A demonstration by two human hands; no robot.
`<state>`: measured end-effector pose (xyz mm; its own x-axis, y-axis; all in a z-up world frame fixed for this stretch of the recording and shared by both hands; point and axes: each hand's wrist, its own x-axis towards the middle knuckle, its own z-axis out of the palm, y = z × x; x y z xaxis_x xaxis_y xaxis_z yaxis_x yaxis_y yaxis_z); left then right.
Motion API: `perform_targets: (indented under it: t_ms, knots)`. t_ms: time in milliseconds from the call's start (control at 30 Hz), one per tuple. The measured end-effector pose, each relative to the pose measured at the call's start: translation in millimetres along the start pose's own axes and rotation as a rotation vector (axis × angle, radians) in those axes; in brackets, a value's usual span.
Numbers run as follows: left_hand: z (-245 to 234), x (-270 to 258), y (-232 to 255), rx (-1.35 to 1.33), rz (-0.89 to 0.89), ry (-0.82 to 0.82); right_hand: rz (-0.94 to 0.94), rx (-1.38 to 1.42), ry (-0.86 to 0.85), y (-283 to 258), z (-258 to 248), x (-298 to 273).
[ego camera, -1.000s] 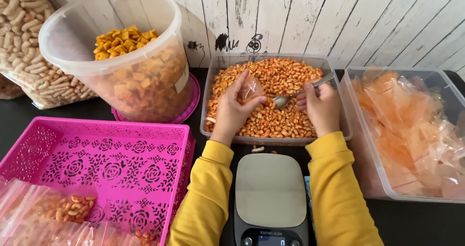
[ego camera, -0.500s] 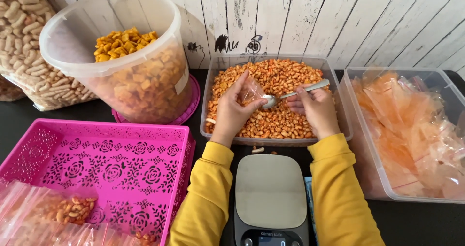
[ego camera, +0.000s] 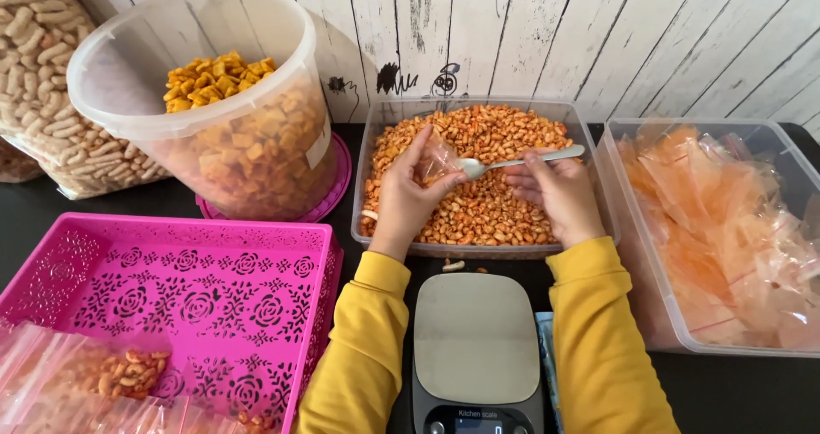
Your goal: Manual packaging of small snacks into plastic bags, including weighing each bag on a digital scale.
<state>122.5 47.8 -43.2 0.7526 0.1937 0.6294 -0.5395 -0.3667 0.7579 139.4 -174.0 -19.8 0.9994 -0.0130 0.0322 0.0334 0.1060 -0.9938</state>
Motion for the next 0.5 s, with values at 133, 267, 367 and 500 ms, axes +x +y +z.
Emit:
perform_targets:
  t_ms: [133, 267, 367, 500]
  knots:
    - [1.1, 0.4, -3.1, 0.007, 0.005, 0.002, -0.090, 0.029, 0.060, -4.4, -9.2, -0.5]
    - [0.4, -1.3, -0.2, 0.032, 0.015, -0.014, -0.235, 0.075, 0.110, -18.6, -7.2, -5.9]
    - [2.1, -3.0, -3.4, 0.038, 0.020, -0.019, -0.289, 0.079, 0.093, -28.3, -1.7, -13.0]
    - [4.4, -2.0, 1.5, 0.003, 0.025, -0.039, -0.382, 0.035, 0.040, -38.1, 7.1, -20.6]
